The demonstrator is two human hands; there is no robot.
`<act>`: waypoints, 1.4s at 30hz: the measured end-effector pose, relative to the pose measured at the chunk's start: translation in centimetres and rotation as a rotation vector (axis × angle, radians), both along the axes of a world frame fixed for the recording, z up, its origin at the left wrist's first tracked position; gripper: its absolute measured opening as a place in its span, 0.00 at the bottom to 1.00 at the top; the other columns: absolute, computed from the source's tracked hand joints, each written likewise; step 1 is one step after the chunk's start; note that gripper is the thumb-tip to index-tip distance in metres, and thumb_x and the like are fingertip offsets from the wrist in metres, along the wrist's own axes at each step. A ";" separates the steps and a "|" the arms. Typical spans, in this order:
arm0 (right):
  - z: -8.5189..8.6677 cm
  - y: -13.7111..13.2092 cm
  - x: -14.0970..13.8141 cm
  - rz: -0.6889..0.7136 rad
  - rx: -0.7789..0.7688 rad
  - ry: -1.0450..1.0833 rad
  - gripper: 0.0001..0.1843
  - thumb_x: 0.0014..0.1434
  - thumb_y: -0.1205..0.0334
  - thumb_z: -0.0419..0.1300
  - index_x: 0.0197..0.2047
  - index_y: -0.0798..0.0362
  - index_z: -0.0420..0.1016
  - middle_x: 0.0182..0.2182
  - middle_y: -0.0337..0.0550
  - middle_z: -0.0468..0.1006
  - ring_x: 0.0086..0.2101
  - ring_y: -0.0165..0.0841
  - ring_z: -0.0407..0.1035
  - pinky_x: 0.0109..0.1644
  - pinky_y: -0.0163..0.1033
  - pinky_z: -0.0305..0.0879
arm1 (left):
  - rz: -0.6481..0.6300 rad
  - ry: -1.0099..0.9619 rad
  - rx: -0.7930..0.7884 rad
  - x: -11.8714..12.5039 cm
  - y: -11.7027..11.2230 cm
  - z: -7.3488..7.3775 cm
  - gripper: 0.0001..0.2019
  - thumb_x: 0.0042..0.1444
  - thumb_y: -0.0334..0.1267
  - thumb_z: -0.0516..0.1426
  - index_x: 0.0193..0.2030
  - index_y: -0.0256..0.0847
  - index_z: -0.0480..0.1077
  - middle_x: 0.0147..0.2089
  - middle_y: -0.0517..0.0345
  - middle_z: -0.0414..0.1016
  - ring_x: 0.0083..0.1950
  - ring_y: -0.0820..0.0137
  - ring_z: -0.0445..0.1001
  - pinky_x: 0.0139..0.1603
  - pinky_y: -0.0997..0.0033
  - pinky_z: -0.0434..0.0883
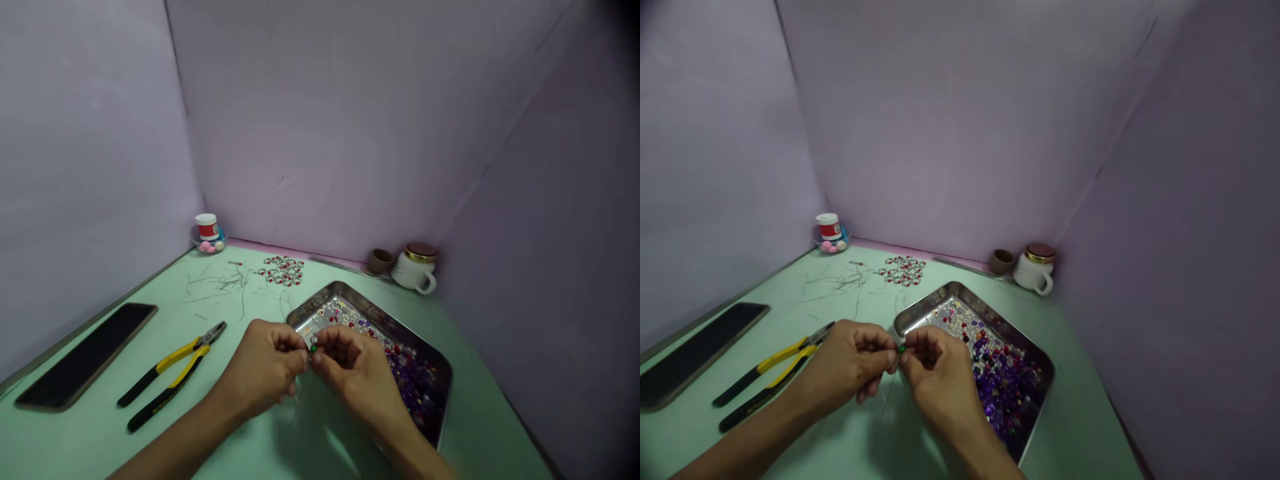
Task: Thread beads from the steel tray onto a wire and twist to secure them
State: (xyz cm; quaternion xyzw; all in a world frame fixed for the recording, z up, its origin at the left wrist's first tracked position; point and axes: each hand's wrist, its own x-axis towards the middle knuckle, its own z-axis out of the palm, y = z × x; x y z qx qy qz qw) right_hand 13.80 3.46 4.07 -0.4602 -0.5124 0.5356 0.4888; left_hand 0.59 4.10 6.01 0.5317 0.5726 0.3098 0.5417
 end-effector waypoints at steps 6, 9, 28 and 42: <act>-0.5 0.1 0.5 -0.047 -0.018 -0.006 0.06 0.41 0.68 0.60 0.26 0.56 0.68 0.19 0.35 0.70 0.21 0.26 0.64 0.25 0.32 0.60 | -0.046 -0.051 -0.011 0.5 0.5 -0.7 0.03 0.41 0.29 0.54 0.20 0.36 0.66 0.10 0.65 0.65 0.13 0.77 0.63 0.15 0.77 0.63; -0.7 0.2 0.3 -0.065 -0.019 -0.021 0.06 0.41 0.68 0.60 0.27 0.56 0.69 0.20 0.36 0.71 0.22 0.27 0.65 0.27 0.33 0.61 | -0.044 -0.041 -0.022 0.2 0.6 -0.9 0.02 0.41 0.30 0.55 0.20 0.36 0.66 0.10 0.64 0.66 0.12 0.76 0.63 0.16 0.76 0.64; -1.4 -0.3 0.4 -0.035 0.085 -0.127 0.06 0.42 0.72 0.57 0.26 0.54 0.65 0.20 0.35 0.66 0.21 0.25 0.60 0.24 0.31 0.57 | -0.017 -0.085 0.007 0.5 0.0 -1.2 0.03 0.39 0.28 0.54 0.18 0.35 0.66 0.12 0.63 0.67 0.14 0.75 0.65 0.19 0.74 0.67; -0.7 0.2 2.1 0.016 0.260 -0.168 0.12 0.51 0.70 0.57 0.40 0.52 0.70 0.38 0.46 0.73 0.36 0.33 0.69 0.38 0.41 0.68 | -0.044 -0.305 -0.152 -0.4 1.1 -1.8 0.02 0.38 0.29 0.56 0.19 0.35 0.66 0.11 0.68 0.59 0.09 0.85 0.50 0.08 0.85 0.46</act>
